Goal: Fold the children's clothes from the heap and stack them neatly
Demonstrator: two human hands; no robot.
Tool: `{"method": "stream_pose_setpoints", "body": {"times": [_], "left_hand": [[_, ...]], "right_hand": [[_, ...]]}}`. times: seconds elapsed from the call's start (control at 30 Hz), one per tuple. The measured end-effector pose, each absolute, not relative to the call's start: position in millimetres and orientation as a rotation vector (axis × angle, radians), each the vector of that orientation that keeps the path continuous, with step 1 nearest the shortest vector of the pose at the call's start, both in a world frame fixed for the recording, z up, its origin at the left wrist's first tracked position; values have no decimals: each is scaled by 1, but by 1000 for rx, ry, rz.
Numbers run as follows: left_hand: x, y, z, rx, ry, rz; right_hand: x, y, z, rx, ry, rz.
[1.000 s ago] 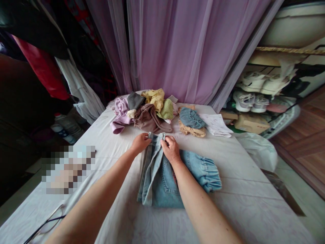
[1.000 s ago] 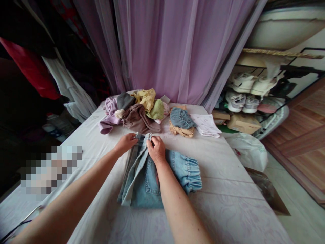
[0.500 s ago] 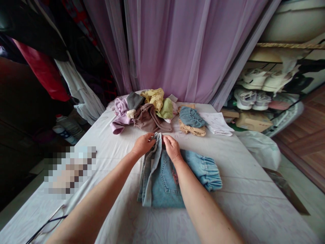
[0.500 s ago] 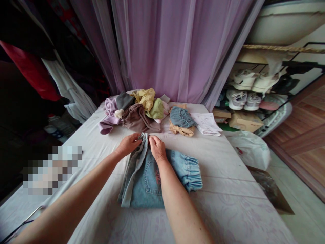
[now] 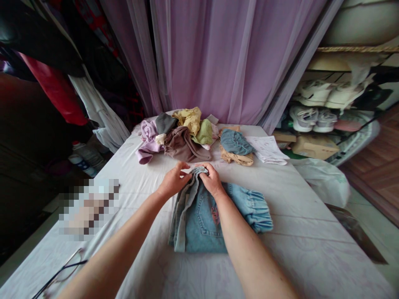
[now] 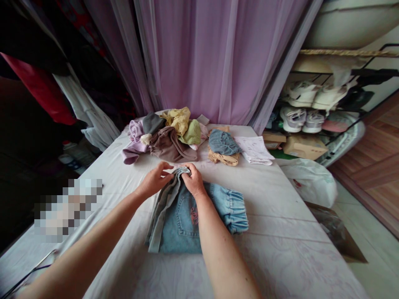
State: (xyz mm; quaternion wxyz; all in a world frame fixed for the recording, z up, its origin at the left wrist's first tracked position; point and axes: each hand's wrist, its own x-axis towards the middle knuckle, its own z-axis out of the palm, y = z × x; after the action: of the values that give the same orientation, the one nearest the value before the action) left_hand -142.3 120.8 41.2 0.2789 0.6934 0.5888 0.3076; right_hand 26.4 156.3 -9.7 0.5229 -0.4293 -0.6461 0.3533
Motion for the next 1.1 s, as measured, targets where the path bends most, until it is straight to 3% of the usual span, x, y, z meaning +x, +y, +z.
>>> {"method": "stream_pose_setpoints", "body": {"times": [0.23,0.53,1.1], "left_hand": [[-158,67,36,1952,1704,596],[-153,53,39,1980,1952,336],[-167,19,39,1781,1809,359]], "right_hand": [[25,159,-12,-1095,-1516,859],[25,162,-20,-1160,-1557,820],[13,172,-12,-1621,-1797,610]]}}
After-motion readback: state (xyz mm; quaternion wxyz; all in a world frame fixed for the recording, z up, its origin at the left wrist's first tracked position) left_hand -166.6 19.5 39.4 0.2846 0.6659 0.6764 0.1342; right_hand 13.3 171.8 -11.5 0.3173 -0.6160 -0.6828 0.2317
